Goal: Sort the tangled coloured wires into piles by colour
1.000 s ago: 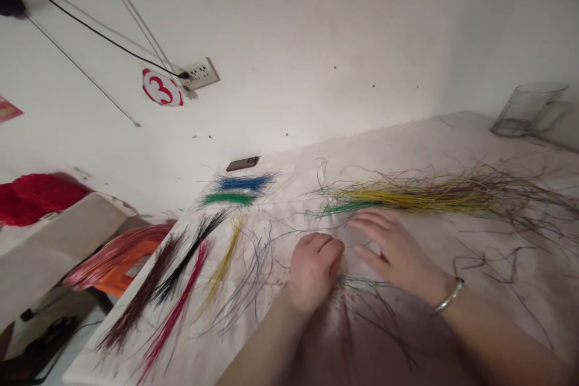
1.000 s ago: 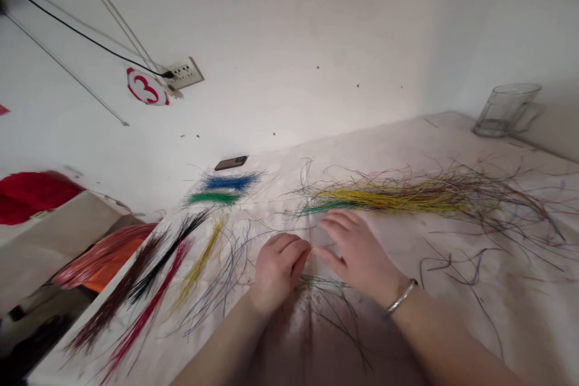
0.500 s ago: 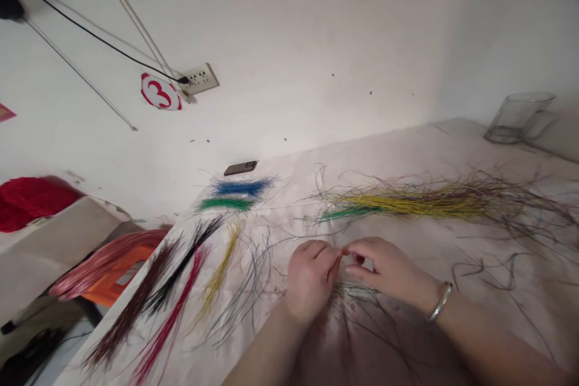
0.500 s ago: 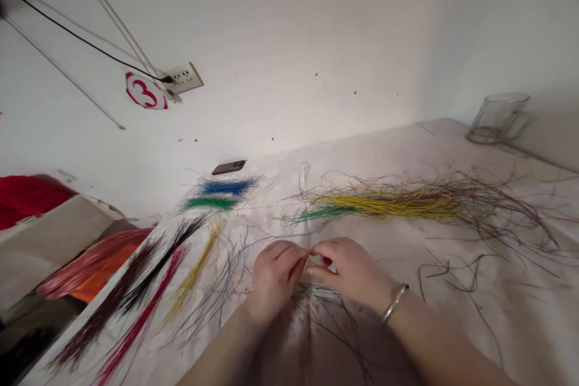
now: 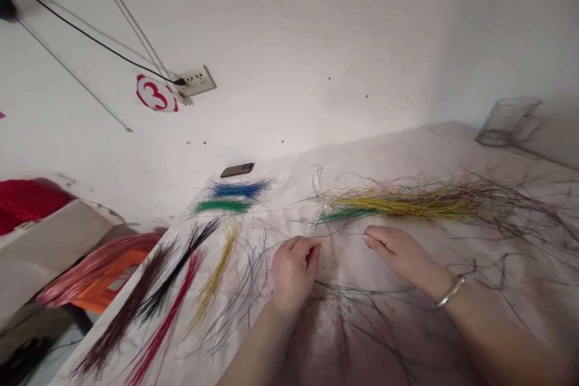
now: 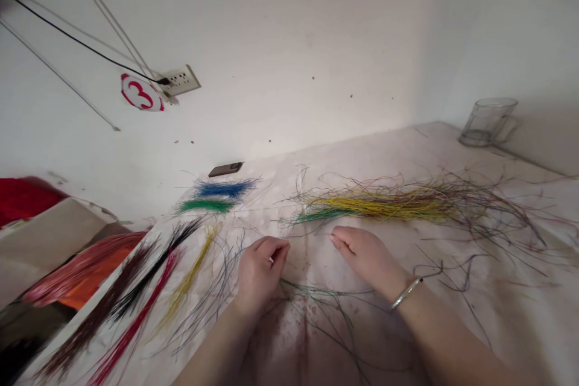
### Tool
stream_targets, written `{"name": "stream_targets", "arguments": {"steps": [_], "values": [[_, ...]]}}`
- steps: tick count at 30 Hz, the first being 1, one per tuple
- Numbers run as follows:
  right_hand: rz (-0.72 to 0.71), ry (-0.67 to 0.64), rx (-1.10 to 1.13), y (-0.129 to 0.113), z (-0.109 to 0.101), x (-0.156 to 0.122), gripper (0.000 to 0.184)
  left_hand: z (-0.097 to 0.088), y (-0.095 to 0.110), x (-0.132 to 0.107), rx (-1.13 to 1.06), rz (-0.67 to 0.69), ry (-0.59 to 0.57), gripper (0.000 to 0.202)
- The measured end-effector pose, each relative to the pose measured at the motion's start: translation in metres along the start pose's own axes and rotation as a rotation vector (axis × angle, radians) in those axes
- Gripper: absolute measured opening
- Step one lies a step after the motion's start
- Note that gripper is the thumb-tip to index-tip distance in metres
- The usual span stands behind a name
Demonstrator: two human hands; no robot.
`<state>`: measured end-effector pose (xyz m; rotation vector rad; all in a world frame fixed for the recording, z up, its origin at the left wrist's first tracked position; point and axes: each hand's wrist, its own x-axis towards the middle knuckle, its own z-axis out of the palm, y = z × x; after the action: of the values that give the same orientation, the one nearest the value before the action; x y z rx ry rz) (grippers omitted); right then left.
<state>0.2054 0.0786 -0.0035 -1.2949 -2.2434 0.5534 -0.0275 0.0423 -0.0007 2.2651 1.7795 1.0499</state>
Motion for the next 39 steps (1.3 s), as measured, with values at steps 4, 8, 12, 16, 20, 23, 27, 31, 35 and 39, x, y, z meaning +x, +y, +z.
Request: {"name": "stream_targets", "arguments": {"steps": [4, 8, 12, 16, 20, 23, 27, 31, 35, 39], "values": [[0.074, 0.105, -0.035, 0.018, -0.004, 0.002, 0.033, -0.005, -0.005, 0.003, 0.012, -0.131, 0.032, 0.013], [0.201, 0.22, -0.083, 0.039, -0.008, 0.002, 0.032, -0.009, -0.012, 0.004, 0.02, -0.241, 0.082, 0.014], [0.262, 0.285, -0.195, 0.055, -0.008, 0.004, 0.035, -0.009, -0.019, 0.004, -0.014, -0.367, 0.104, 0.015], [0.26, 0.283, -0.27, 0.066, -0.005, 0.005, 0.032, -0.009, -0.019, 0.004, -0.136, -0.441, 0.129, 0.016], [0.272, 0.325, -0.326, 0.07, 0.0, 0.004, 0.027, -0.009, -0.015, 0.004, -0.167, -0.435, 0.128, 0.016], [0.288, 0.432, -0.403, 0.067, 0.001, 0.003, 0.035, -0.01, -0.012, 0.004, -0.18, -0.414, 0.101, 0.017], [0.299, 0.609, -0.444, 0.059, -0.003, 0.001, 0.04, -0.009, -0.009, 0.002, -0.245, -0.365, 0.062, 0.016], [0.256, 0.67, -0.378, 0.053, -0.004, 0.001, 0.041, -0.007, -0.008, 0.002, -0.195, -0.227, -0.096, 0.014], [0.238, 0.65, -0.339, 0.05, -0.001, 0.002, 0.038, -0.01, -0.015, 0.006, 0.034, -0.236, -0.052, 0.023], [0.241, 0.667, -0.317, 0.049, 0.0, 0.002, 0.037, -0.013, -0.022, 0.006, 0.3, -0.318, -0.19, 0.019]]}}
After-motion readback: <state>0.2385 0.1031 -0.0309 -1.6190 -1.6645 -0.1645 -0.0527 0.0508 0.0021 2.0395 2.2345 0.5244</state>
